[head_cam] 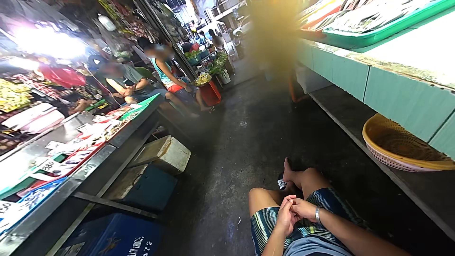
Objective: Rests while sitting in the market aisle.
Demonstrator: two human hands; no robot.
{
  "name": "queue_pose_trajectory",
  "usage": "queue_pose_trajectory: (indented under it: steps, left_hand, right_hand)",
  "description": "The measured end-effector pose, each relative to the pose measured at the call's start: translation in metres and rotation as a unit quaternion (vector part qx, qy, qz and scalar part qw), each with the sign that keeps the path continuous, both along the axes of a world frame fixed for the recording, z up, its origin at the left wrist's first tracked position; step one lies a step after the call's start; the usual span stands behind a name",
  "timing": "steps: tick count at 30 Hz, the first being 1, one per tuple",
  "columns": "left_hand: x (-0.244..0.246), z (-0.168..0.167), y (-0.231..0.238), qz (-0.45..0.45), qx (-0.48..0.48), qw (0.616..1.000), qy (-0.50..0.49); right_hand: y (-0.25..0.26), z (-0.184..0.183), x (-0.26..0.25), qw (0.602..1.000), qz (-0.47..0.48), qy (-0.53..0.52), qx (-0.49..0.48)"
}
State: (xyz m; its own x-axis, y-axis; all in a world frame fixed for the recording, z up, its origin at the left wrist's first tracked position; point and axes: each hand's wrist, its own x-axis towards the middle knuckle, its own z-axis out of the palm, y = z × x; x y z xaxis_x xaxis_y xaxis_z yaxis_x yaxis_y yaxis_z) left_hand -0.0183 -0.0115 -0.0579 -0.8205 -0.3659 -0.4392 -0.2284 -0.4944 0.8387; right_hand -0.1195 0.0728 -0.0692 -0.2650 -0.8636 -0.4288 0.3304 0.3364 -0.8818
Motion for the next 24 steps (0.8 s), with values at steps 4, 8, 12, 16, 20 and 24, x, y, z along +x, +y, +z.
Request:
queue_pose_trajectory:
  steps: [4,8,12,16,20,24]
  left_hand:
    - [0.0009,0.0002,-0.0003,0.008,0.005,1.0,0.01]
    - [-0.0004,-0.0012,-0.001,-0.007,0.001,1.0,0.001]
    - [-0.0006,-0.0005,-0.0001,0.001,0.005,1.0,0.005]
    - [0.0012,-0.0014,-0.0013,-0.002,0.004,1.0,0.011]
    - [-0.0005,-0.002,-0.0018,-0.008,0.001,1.0,0.006]
    - [0.0001,0.0019,0.0012,0.007,-0.002,1.0,0.003]
  right_hand:
    - [-0.0021,-0.0014,-0.0002,1.0,0.003,0.003,-0.001]
    - [0.0006,-0.002,-0.002,1.0,0.005,0.003,0.002]
    - [-0.0007,-0.0019,-0.0005,1.0,-0.004,-0.008,-0.001]
    - [-0.0013,-0.001,-0.0005,1.0,0.002,-0.006,-0.001]
    - [0.0012,0.0012,-0.0017,1.0,0.004,-0.001,0.003]
    - [-0.0014,-0.0013,0.0004,1.0,0.0,0.008,-0.002]
